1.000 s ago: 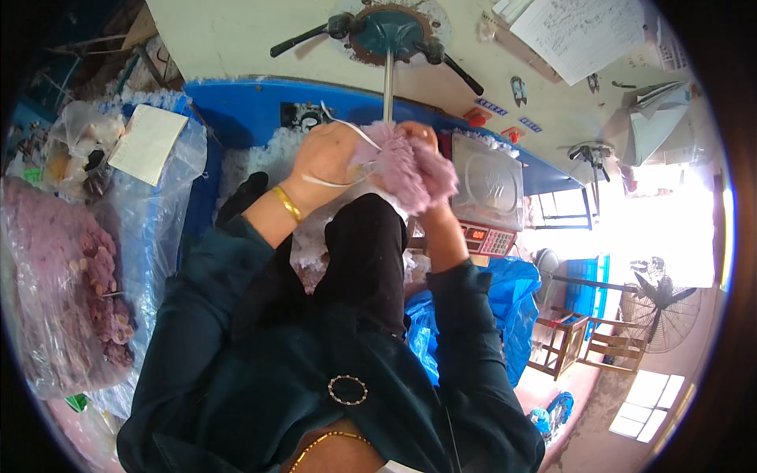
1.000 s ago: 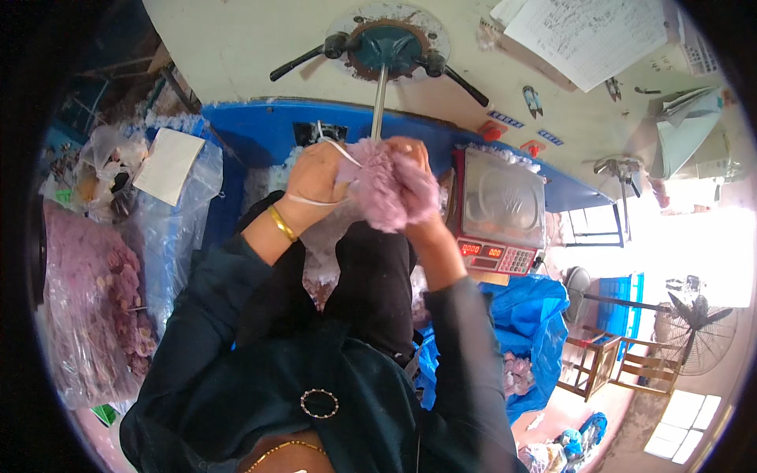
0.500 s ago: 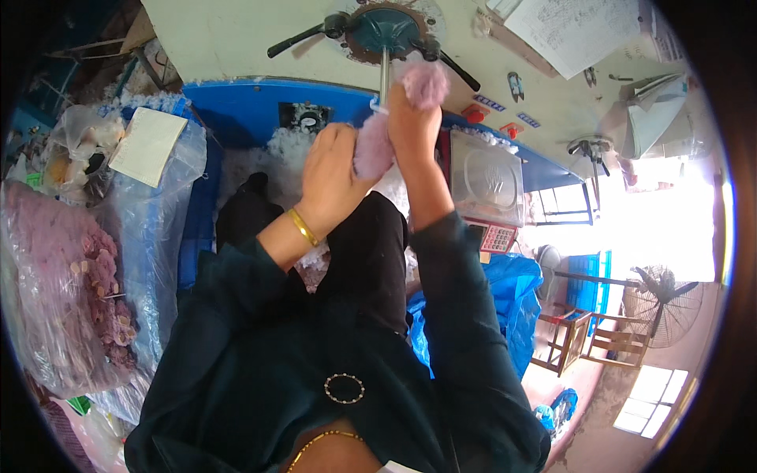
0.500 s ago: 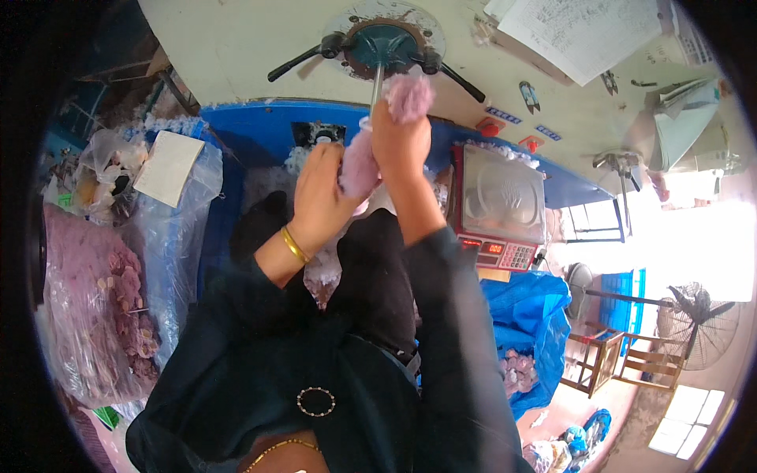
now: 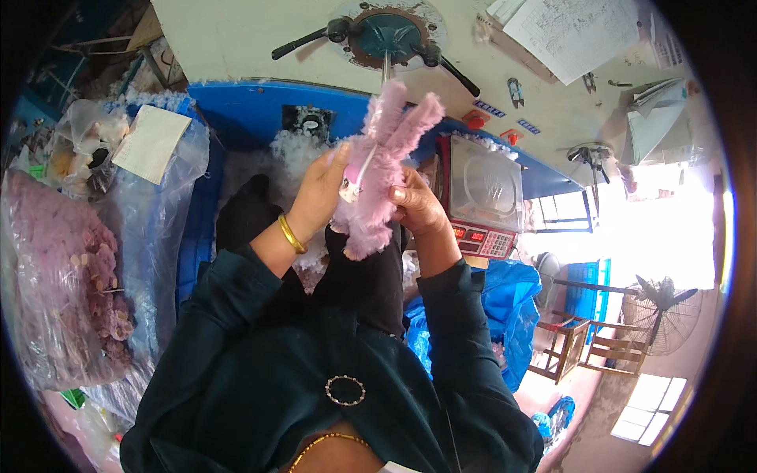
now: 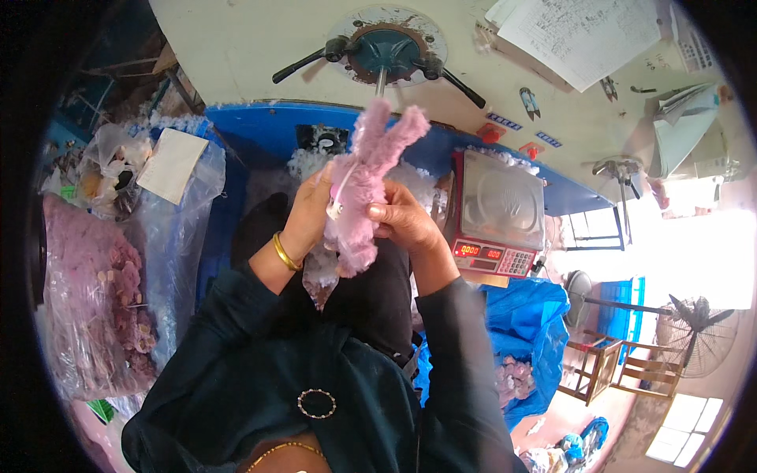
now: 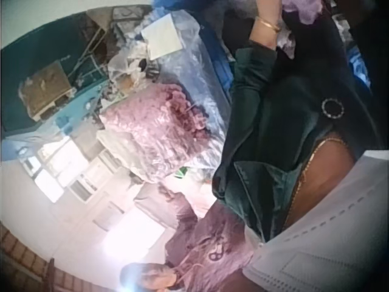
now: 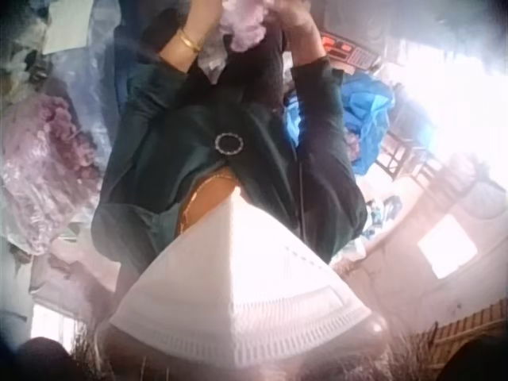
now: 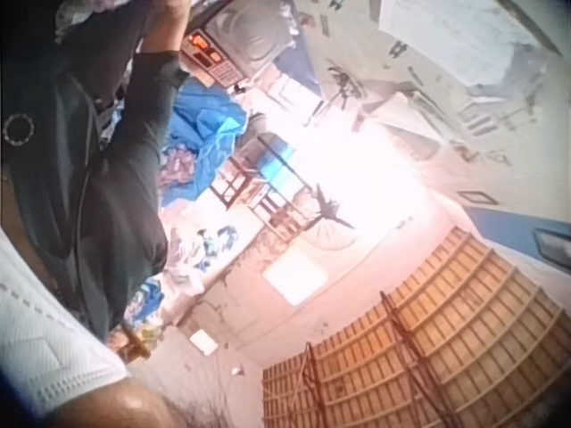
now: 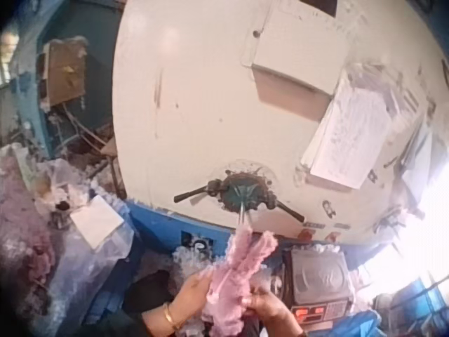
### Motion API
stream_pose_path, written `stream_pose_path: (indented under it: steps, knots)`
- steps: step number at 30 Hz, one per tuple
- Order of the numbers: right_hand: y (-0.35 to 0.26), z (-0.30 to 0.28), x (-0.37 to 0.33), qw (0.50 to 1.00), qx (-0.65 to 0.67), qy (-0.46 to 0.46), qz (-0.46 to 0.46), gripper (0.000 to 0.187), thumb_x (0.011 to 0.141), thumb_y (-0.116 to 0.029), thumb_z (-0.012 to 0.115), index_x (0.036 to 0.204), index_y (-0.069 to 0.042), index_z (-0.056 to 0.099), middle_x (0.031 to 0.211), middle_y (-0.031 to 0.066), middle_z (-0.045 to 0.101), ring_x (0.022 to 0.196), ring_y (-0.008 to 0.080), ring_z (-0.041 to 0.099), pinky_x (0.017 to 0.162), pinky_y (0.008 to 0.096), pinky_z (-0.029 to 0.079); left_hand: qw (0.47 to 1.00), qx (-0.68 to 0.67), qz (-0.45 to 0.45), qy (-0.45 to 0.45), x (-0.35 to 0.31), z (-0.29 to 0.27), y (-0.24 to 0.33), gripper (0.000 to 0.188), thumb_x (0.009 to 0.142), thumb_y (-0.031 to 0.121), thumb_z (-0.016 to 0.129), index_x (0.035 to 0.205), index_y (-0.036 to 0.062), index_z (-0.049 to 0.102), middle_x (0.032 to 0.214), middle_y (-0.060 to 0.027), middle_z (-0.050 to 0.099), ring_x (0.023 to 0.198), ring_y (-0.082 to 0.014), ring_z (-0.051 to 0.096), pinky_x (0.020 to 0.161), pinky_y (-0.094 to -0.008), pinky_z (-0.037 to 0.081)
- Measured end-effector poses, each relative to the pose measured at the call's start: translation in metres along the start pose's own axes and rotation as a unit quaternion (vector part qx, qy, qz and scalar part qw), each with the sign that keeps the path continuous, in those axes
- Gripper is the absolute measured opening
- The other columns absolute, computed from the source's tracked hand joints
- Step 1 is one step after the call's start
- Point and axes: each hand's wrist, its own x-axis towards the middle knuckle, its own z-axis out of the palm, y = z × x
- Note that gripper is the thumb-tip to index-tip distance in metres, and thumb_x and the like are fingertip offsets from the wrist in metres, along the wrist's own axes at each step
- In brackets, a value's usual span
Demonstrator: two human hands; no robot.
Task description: The person repeatedly takes pink fluffy material from a nearby bag, places it onto a rotating spindle, and then removes the formed bundle to place it on a digital scale. This cycle is repeated continuously throughout the clip.
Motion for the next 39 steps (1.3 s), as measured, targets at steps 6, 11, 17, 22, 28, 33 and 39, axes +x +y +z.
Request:
stream_pose_path:
  steps: [6,11,17,22,28,33,39]
  knots:
    - [-0.015,0.022,0.004,0.876,-0.474,0.023,-0.08,0.03,0.076,-0.031,0.073,0.084,-0.006,0.059,0.066,0.0064,0.056,0.058,0.0164,0.056,0.05,0.0317,0.041,0.976,-0.109,-0.159,-0.099,-0.007,0.002,0.031,0.032,0.094,0.026,0.052,0.112,0.0006,0.059,0.107,-0.0098,0.064,0.096,-0.0174,0.061,0.084,-0.0314,0.05]
    - [-0.028,0.043,-0.016,0.634,-0.747,-0.037,-0.196,0.027,0.072,-0.032,0.068,0.065,-0.012,0.052,0.065,0.0085,0.055,0.058,0.0279,0.057,0.048,0.0418,0.043,0.914,-0.285,-0.276,-0.087,0.009,0.0,0.018,0.042,0.096,0.033,0.046,0.122,0.0015,0.055,0.12,-0.0127,0.06,0.105,-0.0235,0.061,0.092,-0.036,0.049]
    - [-0.055,0.015,0.072,0.604,-0.716,0.204,-0.283,0.028,0.069,-0.033,0.065,0.066,-0.006,0.059,0.064,0.0165,0.056,0.06,0.038,0.055,0.053,0.044,0.044,0.965,-0.21,-0.144,0.067,0.018,0.018,0.03,0.033,0.091,0.037,0.061,0.093,0.005,0.056,0.085,-0.0006,0.061,0.074,-0.0114,0.06,0.07,-0.0271,0.051]
    - [-0.076,-0.024,0.128,0.561,-0.717,0.237,-0.34,0.027,0.067,-0.034,0.066,0.064,-0.008,0.059,0.065,0.0163,0.058,0.063,0.0379,0.058,0.054,0.0458,0.045,0.978,0.209,0.019,-0.001,0.018,0.019,0.04,0.028,0.087,0.025,0.065,0.103,0.003,0.058,0.086,-0.0042,0.063,0.072,-0.0145,0.061,0.066,-0.0284,0.05]
    - [-0.054,-0.004,0.096,0.574,-0.727,0.251,-0.282,0.028,0.065,-0.034,0.065,0.06,-0.008,0.055,0.063,0.0156,0.058,0.064,0.0372,0.058,0.053,0.0463,0.044,0.812,0.567,0.139,-0.014,0.007,0.02,0.033,0.038,0.079,0.026,0.07,0.102,-0.0012,0.057,0.089,-0.0173,0.062,0.074,-0.0301,0.063,0.063,-0.0332,0.05]
    - [-0.05,0.012,0.068,0.708,-0.639,0.246,-0.171,0.031,0.066,-0.034,0.064,0.063,-0.004,0.056,0.063,0.0188,0.056,0.062,0.0383,0.056,0.055,0.0448,0.044,0.938,0.287,0.193,-0.038,0.0,-0.004,0.022,0.035,0.084,0.024,0.066,0.107,-0.0008,0.057,0.095,-0.0158,0.064,0.081,-0.0307,0.064,0.07,-0.0372,0.053]
    - [-0.074,0.002,0.142,0.648,-0.643,0.366,-0.183,0.032,0.068,-0.034,0.063,0.069,-0.002,0.062,0.071,0.0203,0.062,0.07,0.0391,0.061,0.062,0.0457,0.048,0.964,-0.198,-0.173,-0.026,0.067,-0.015,0.014,0.025,0.09,0.028,0.063,0.095,0.0045,0.058,0.085,-0.0019,0.06,0.067,-0.0112,0.06,0.063,-0.0248,0.054]
